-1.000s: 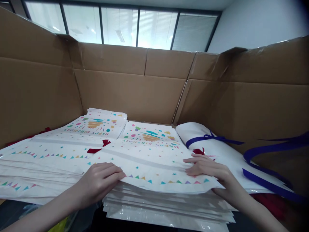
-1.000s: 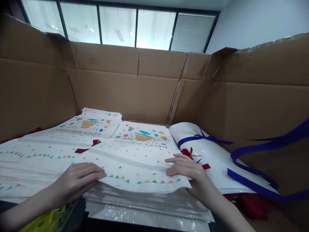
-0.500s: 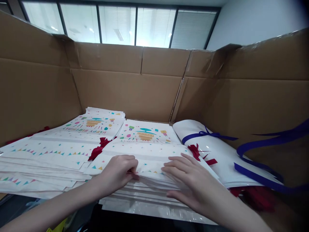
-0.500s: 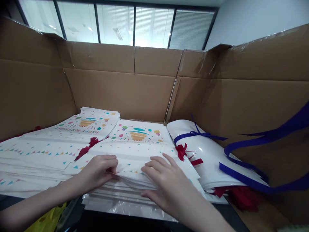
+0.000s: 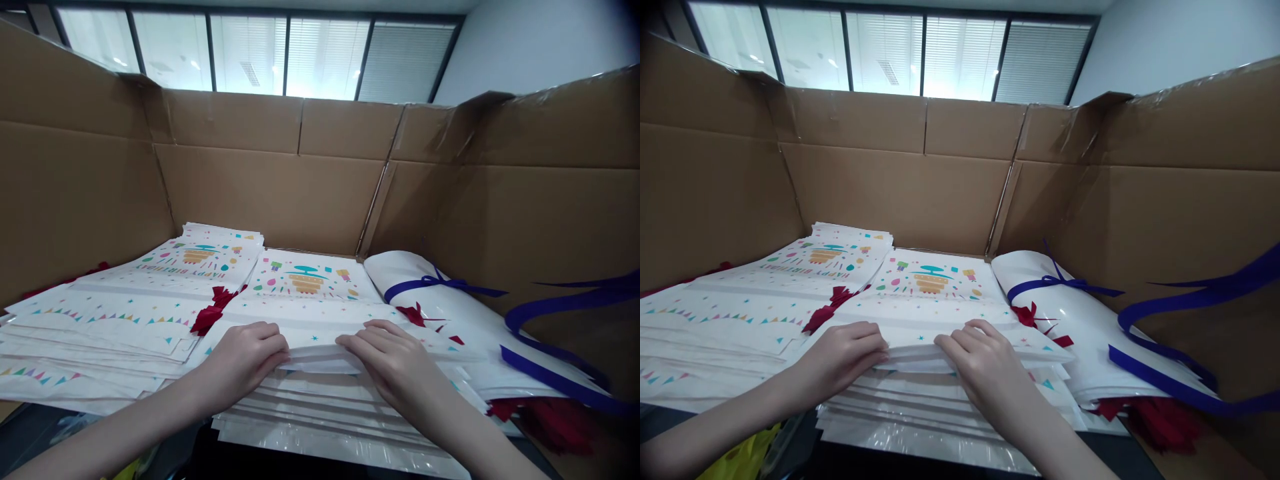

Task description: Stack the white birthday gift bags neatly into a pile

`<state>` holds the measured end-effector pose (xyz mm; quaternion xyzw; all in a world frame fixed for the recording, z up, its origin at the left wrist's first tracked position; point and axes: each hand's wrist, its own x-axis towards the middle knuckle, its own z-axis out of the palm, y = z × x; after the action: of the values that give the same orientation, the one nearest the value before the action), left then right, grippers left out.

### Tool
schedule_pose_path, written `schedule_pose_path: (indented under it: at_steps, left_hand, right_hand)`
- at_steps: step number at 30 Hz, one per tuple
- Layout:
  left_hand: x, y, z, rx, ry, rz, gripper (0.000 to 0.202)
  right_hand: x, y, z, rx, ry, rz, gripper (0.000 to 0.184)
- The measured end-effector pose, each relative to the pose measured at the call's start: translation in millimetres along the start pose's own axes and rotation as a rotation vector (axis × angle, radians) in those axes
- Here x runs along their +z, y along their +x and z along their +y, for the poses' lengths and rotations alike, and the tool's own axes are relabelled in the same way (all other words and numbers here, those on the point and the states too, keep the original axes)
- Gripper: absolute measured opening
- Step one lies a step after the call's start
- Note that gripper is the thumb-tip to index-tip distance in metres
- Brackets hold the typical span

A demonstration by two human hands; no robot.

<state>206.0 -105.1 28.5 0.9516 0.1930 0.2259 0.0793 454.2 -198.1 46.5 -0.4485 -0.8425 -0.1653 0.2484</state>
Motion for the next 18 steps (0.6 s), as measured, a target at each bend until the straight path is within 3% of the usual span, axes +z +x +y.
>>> schedule_pose_path:
  at_steps: [5,11,18]
  left_hand:
    - [3.5,0,-1,0.024,0.056,0.046,0.022]
    - [-4.5,9,0,-0.113,-0.244,-0.019,0.012]
    - [-13.7,15,0,-0.194,-0.336,-0.067,0.017]
  right_hand:
    - [6,3,-7,-0.067,-0.061,0.030,0.024]
    - [11,4,-9,-0.030,-0.001,0.019,0.019]
    - [15,2,-8,-0.052,-0.005,0.039,0.018]
